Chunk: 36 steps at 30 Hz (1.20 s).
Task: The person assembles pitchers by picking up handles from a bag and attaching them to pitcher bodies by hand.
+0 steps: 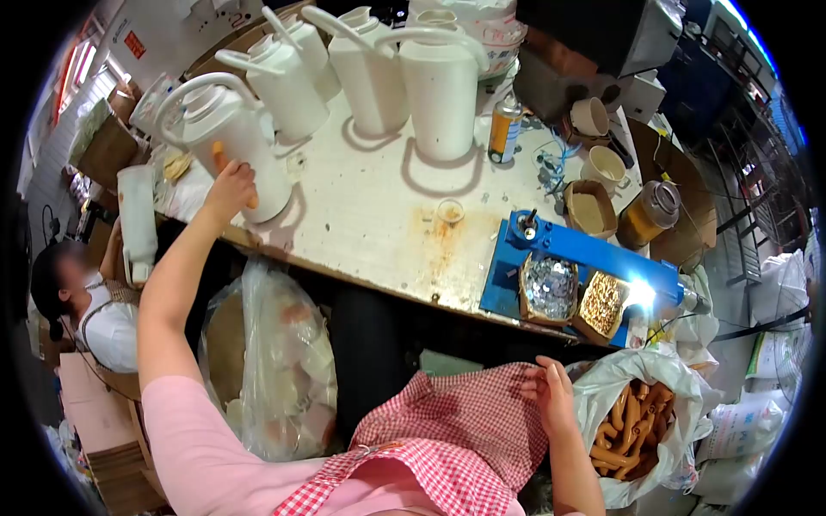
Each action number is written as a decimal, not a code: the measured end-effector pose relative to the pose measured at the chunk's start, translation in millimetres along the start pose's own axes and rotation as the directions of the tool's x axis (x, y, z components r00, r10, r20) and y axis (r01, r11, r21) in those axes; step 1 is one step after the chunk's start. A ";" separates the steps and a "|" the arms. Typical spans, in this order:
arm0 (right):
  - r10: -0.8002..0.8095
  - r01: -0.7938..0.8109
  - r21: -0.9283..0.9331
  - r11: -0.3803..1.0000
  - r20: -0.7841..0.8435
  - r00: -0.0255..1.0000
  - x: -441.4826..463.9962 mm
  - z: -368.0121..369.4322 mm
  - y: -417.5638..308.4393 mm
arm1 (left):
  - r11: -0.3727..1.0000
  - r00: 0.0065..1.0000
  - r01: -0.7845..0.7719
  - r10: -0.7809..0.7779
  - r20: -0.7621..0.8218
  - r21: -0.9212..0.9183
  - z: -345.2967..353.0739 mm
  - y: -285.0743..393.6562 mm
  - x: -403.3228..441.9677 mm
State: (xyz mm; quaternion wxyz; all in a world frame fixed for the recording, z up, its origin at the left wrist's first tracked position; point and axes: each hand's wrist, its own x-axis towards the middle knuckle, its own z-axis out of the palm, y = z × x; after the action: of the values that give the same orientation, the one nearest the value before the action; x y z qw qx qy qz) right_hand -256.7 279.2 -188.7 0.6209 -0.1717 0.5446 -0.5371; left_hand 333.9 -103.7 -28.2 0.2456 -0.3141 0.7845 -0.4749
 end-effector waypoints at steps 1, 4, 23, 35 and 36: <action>-0.002 0.002 -0.020 1.000 -0.029 1.000 -2.2 -4.0 -2.0 | 0.998 0.994 -0.029 0.035 0.106 -0.063 6.9 -0.3 7.0; 0.007 -0.011 -0.034 0.999 -0.129 0.992 -3.5 -17.6 -3.8 | 0.991 0.963 -0.014 0.049 0.266 -0.130 4.3 -5.4 19.8; -0.131 0.123 0.072 0.990 0.121 0.984 71.5 172.4 37.6 | -0.272 0.472 -0.292 -0.875 0.109 -0.917 -263.4 0.3 75.3; -0.099 0.100 -0.027 0.995 0.027 0.995 -36.7 17.9 47.7 | 0.197 0.727 0.501 -0.623 0.287 -0.843 -234.2 220.9 -129.5; -0.141 0.144 -0.275 0.951 0.030 0.990 -34.9 -4.0 47.7 | 0.234 0.761 0.373 -0.631 0.152 -0.898 -252.2 223.7 -114.5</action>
State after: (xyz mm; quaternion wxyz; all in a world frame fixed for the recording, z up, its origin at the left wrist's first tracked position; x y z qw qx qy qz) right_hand -231.3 327.9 -211.0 0.5532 -0.2981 0.5972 -0.4985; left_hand 181.5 207.1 -111.4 -0.2245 -0.5692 0.7876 -0.0723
